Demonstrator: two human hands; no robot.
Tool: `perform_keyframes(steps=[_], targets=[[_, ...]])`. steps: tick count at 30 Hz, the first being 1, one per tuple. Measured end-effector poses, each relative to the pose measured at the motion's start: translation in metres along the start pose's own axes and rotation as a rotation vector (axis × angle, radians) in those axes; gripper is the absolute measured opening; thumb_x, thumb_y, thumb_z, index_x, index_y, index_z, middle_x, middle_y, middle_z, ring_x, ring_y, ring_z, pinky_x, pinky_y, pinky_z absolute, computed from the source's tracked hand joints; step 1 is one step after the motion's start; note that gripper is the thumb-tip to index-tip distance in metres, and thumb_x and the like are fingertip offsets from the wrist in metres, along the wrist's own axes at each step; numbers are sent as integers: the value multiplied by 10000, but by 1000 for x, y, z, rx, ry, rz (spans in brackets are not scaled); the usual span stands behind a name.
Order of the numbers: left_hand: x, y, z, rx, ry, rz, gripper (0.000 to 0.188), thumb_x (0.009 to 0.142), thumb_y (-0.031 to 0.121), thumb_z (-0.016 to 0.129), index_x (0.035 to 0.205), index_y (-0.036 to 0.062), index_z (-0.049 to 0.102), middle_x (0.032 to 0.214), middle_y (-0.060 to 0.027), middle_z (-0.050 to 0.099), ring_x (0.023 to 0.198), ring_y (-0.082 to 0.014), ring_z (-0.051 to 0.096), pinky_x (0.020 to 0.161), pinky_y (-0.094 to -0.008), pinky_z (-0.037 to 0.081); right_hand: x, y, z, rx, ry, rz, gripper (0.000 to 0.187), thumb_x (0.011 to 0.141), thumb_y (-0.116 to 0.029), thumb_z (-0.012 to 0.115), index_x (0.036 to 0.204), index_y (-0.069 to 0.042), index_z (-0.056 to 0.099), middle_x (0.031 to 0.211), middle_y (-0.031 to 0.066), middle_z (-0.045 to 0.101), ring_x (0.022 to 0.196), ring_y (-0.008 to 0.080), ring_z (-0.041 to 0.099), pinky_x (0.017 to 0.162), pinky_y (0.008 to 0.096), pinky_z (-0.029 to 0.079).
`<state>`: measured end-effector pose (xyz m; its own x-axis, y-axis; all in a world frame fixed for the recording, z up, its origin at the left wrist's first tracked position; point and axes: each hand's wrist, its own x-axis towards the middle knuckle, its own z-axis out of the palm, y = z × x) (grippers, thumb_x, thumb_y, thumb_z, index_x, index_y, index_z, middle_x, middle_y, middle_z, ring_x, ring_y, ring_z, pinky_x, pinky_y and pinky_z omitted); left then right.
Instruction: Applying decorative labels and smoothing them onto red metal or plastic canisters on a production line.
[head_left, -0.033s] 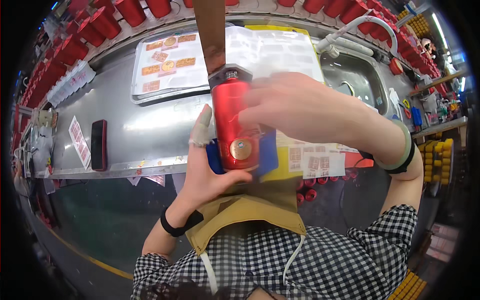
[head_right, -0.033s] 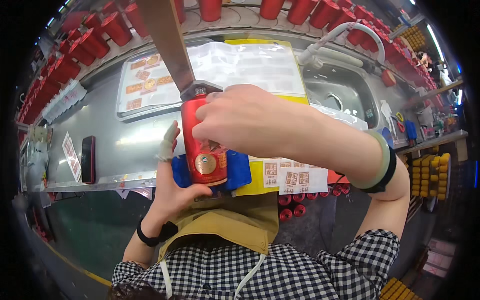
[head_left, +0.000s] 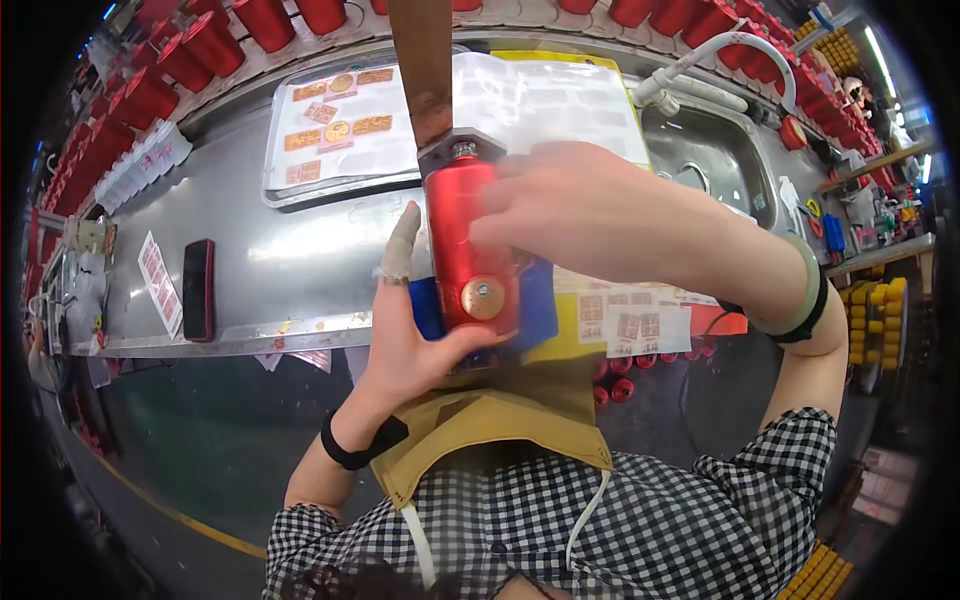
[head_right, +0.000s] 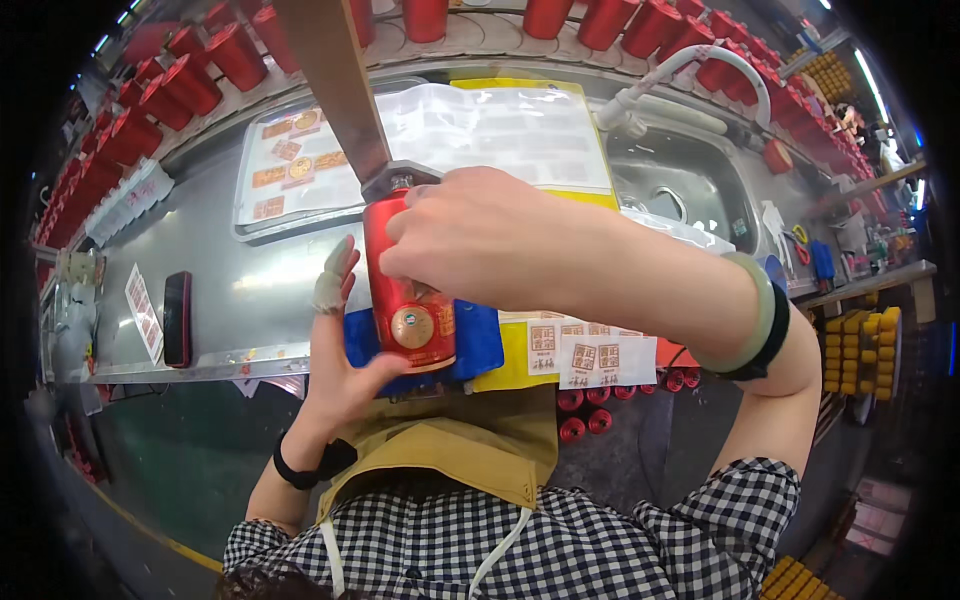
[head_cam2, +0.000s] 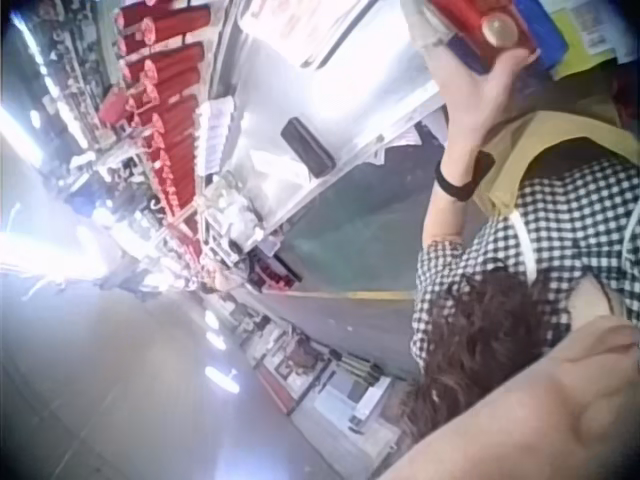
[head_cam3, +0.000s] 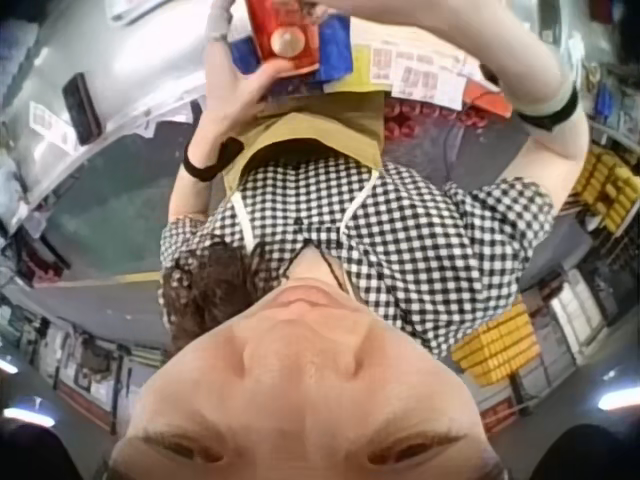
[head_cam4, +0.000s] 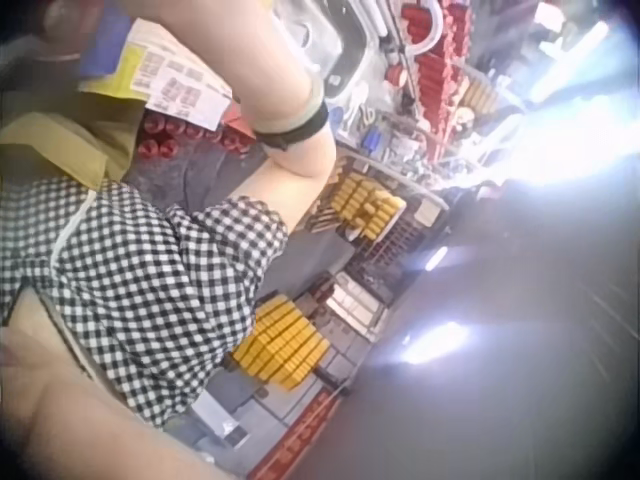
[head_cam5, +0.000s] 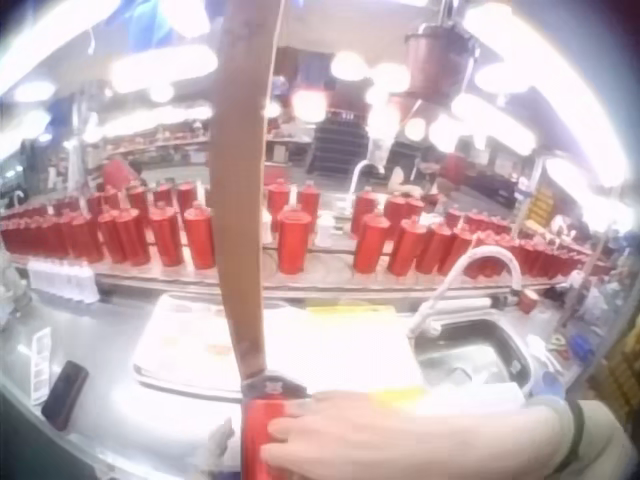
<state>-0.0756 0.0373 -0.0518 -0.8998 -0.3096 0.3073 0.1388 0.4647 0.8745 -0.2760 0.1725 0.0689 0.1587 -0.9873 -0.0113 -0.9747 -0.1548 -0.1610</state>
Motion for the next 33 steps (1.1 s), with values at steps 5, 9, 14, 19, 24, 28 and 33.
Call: perform_keyframes(steps=[5,9,14,19,24,28,33], targets=[[30,-7,15,-189,70,-183,794,900,224,786,1508,-65,363,1385,-245,569,1308,-313,562,1106,-435,431,30,7,13,-163,50,-32,131,858,-122,675,982,-83,669,864,70,705,923,244,706,685,397,579],[38,-6,21,-485,58,-342,719,943,168,745,1513,-57,369,1331,-185,617,1219,-231,618,1023,-371,504,42,22,22,-317,278,8,159,851,-116,684,1007,-93,669,915,52,704,957,228,691,750,384,571],[36,0,17,-540,36,-421,744,955,136,732,1550,-44,324,1392,-173,578,1248,-223,602,1054,-377,495,28,46,37,-181,629,281,166,877,-115,717,1035,-79,680,930,91,702,902,240,678,750,384,547],[37,-5,17,-528,5,-406,792,954,118,735,1584,-28,277,1418,-169,555,1271,-232,591,1070,-383,491,14,23,86,847,610,784,385,928,-320,770,1082,10,644,881,99,666,768,176,621,713,324,520],[37,-1,13,-556,-23,-468,803,955,108,739,1590,-17,263,1447,-165,527,1298,-237,572,1089,-385,480,21,11,105,1123,693,869,541,893,-348,816,1156,47,556,925,116,678,826,133,634,724,288,535],[38,1,10,-664,-31,-515,803,957,87,733,1591,-5,251,1471,-167,498,1325,-236,550,1099,-388,478,21,8,102,1162,728,847,474,905,-304,800,1138,48,586,881,68,636,786,112,606,695,273,521],[39,2,13,-704,-19,-513,780,957,69,725,1583,0,265,1461,-166,507,1319,-233,556,1104,-392,479,21,4,102,1207,791,826,432,910,-279,791,1129,43,602,871,55,614,772,102,592,681,267,513]])
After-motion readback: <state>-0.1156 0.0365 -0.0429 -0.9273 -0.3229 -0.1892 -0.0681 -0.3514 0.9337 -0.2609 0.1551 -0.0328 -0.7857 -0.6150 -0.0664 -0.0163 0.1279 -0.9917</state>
